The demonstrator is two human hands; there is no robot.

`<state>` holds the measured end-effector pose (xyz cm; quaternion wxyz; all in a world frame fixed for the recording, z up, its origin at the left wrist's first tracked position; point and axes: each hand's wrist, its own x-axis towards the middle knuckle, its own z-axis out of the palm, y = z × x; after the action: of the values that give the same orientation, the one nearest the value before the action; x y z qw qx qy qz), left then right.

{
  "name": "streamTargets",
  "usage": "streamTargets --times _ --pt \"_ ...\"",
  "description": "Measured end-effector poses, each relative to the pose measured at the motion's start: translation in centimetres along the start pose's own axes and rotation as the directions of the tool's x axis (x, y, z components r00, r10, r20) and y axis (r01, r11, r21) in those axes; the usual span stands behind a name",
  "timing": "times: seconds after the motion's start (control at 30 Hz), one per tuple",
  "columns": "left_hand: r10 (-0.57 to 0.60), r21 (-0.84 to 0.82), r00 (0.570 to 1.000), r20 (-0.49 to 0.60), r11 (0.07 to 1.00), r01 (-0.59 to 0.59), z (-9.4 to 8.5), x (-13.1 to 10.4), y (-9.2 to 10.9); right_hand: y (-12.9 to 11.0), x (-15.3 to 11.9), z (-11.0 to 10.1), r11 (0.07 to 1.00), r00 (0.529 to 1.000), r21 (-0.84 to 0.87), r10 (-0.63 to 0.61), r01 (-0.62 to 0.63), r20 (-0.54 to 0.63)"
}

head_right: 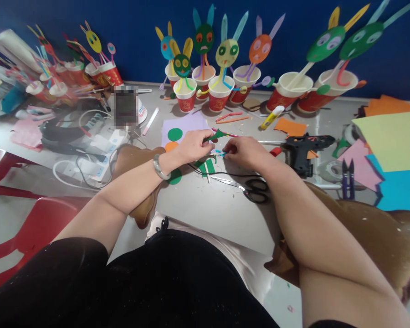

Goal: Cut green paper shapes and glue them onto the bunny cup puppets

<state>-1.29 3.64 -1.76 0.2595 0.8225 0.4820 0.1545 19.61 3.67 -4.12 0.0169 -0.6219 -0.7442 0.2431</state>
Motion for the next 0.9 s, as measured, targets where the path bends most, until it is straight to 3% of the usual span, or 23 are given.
streamTargets --times 0.2,0.43,0.9 --pt "-0.002 -0.017 1.000 0.018 1.000 0.002 0.1 0.1 -0.2 -0.6 -0.3 -0.4 0.993 1.000 -0.119 -0.018 0.020 0.022" --pt "-0.004 -0.038 1.000 0.009 0.999 0.005 0.0 0.1 0.0 -0.9 -0.6 -0.5 0.990 0.999 -0.139 -0.036 0.039 0.019" --pt "-0.011 -0.066 1.000 0.012 0.998 0.011 0.0 0.1 -0.1 -1.0 0.2 0.7 0.993 0.994 0.103 -0.050 0.060 -0.101"
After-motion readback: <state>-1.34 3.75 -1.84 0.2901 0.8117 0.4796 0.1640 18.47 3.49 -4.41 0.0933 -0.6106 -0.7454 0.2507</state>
